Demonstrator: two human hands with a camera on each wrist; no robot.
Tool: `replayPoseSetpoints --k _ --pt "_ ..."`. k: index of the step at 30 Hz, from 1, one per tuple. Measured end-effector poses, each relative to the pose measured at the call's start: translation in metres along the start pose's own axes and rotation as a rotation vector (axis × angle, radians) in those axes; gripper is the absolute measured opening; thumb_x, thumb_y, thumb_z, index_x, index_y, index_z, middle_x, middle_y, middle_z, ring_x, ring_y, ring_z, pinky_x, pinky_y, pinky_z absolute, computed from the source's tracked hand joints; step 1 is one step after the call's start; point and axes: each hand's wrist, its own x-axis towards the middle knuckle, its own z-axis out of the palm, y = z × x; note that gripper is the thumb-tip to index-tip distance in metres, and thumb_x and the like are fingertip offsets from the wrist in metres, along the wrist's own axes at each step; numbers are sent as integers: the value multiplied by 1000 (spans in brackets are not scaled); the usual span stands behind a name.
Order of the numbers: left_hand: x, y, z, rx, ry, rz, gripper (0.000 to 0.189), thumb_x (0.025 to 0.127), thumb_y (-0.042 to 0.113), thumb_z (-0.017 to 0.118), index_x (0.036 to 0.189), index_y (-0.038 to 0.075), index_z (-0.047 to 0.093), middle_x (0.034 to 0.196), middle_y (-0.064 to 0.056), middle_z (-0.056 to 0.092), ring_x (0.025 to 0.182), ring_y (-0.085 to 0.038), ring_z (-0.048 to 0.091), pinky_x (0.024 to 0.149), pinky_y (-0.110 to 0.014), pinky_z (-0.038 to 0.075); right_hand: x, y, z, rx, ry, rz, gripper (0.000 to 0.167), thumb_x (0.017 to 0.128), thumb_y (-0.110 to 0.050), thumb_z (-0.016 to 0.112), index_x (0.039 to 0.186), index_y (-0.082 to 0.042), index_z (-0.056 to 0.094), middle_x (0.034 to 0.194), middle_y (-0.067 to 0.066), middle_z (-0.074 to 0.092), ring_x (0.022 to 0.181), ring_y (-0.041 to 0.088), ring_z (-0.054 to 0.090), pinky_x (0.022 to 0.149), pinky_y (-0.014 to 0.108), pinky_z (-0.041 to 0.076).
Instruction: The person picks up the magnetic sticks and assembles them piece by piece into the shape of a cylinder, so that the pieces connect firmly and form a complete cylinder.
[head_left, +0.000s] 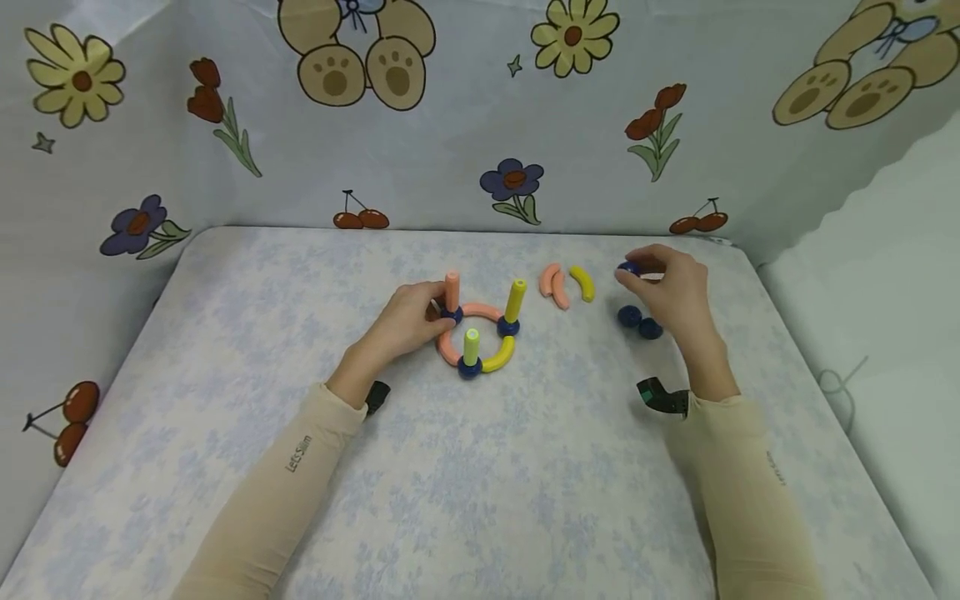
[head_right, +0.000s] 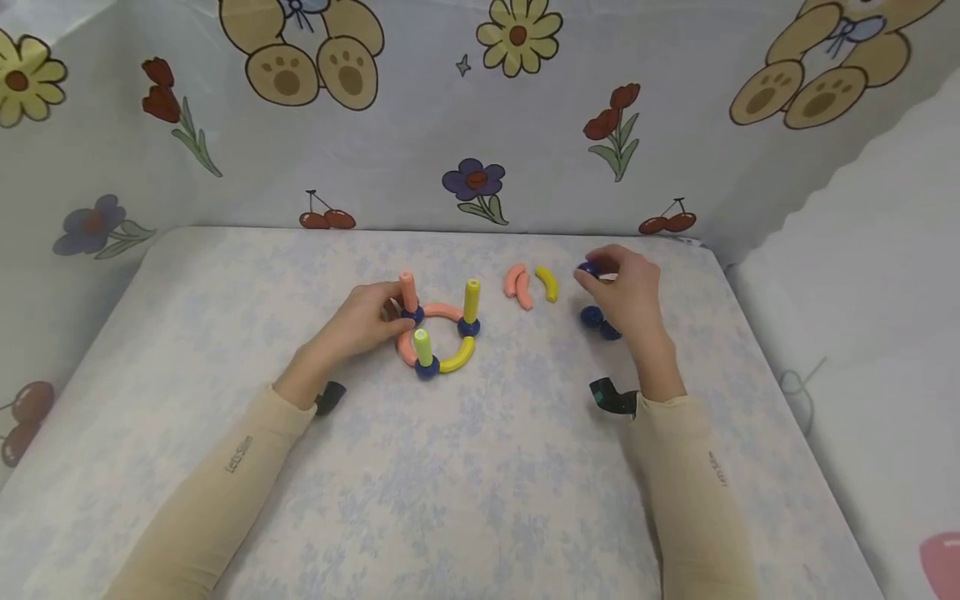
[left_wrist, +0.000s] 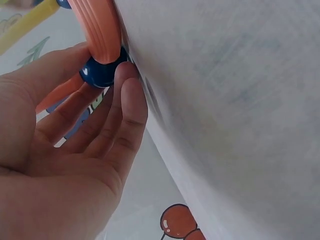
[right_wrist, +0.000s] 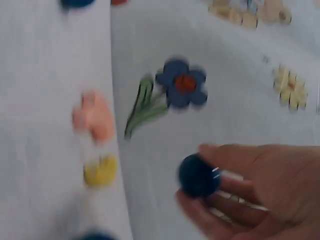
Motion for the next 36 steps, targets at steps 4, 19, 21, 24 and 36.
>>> replayPoseSetpoints --k 4,19,21,24,36 --pt "-1 -1 1 3 1 12 27 97 13 78 122 8 70 109 -10 71 93 -24 67 79 -38 54 -10 -42 21 276 72 -195 35 96 -15 79 129 -6 72 125 12 74 117 26 71 92 20 58" --pt "-1 7 6 -2 -34 73 19 96 14 79 112 10 70 99 -8 71 84 -21 64 72 -35 51 -35 -84 58 431 31 -462 33 92 -2 79 124 -4 73 123 8 75 110 25 74 96 26 58" --pt "-1 6 7 -10 -41 72 22 96 13 79 117 10 71 99 -8 69 83 -21 62 71 -36 50 -35 -83 57 433 15 -458 33 93 -3 79 125 -5 73 124 8 75 111 26 73 96 26 58" --pt "-1 4 6 -31 -54 74 27 97 13 78 122 11 71 101 -8 69 84 -21 61 72 -36 49 -35 -84 58 429 -7 -454 33 95 -5 78 127 -7 72 126 7 74 114 24 73 96 28 59" --pt "0 -2 3 -86 -40 44 19 95 13 80 113 14 72 104 -6 72 90 -23 65 74 -37 52 -31 -77 56 381 5 -343 27 109 -22 60 131 -12 72 131 3 73 121 18 70 98 36 59"
